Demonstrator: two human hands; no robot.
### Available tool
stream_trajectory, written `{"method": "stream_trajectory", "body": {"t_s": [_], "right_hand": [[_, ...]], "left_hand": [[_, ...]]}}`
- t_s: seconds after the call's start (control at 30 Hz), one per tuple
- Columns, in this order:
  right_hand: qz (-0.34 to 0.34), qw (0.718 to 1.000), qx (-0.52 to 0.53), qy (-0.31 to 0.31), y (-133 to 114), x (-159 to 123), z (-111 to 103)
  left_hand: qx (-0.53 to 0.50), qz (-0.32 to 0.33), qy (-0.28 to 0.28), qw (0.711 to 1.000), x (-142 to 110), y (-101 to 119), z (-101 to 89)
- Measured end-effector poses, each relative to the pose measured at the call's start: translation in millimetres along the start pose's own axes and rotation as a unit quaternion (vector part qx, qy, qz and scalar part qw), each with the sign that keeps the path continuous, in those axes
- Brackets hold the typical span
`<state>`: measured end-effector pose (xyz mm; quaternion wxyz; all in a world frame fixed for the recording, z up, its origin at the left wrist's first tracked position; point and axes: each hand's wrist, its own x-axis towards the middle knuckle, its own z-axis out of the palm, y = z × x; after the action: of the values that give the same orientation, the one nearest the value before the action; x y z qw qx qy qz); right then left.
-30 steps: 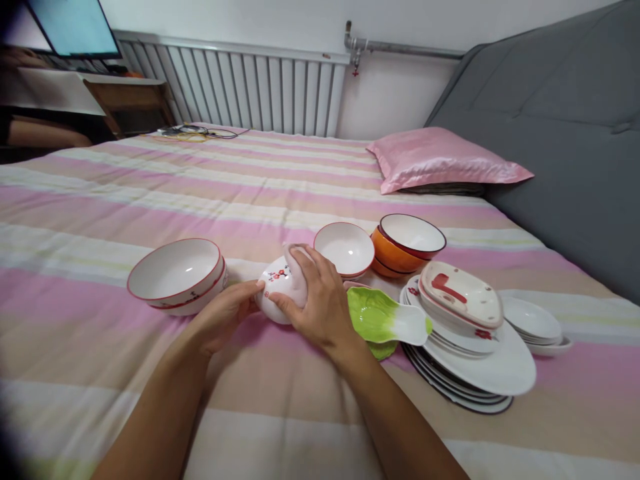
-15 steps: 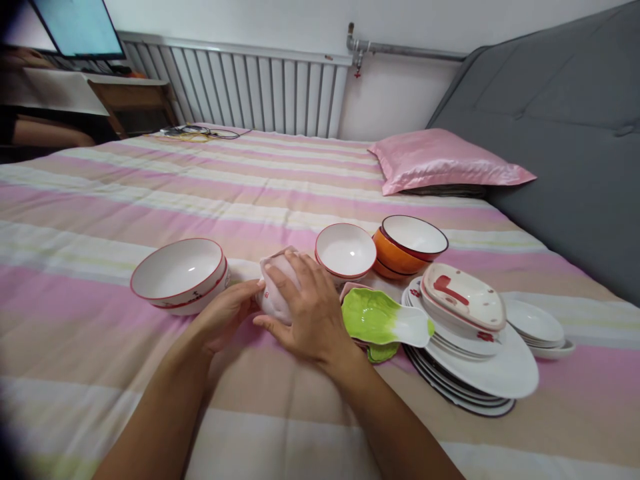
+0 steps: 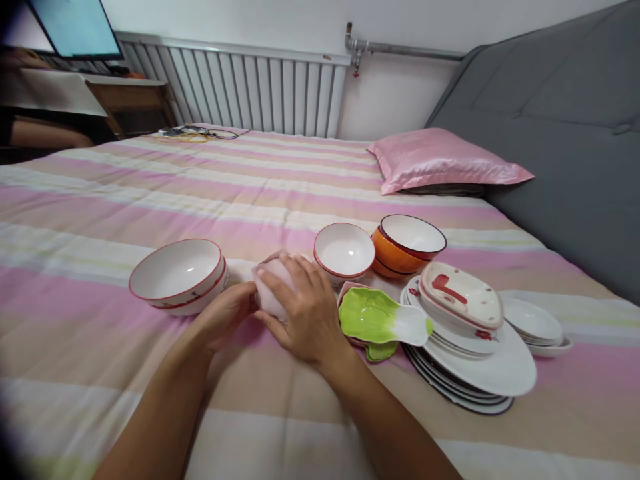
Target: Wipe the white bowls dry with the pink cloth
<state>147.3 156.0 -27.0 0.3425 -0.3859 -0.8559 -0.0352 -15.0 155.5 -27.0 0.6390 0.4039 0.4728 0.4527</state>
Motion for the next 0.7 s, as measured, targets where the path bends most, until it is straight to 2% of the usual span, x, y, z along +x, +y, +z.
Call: {"method": "stream_trajectory", "body": {"t_s": [0.27,0.7], "right_hand": [[0.095,0.992,0.07,0.039,5,2,-2],[0.167,0.975,0.139,0.042,15,3,-7]], "left_hand": [[-0.005,-0.036,-0.002,0.999,-3,6,1.8],[-0.012,-0.053,0.015,0.998,2,0,-0.9]]}}
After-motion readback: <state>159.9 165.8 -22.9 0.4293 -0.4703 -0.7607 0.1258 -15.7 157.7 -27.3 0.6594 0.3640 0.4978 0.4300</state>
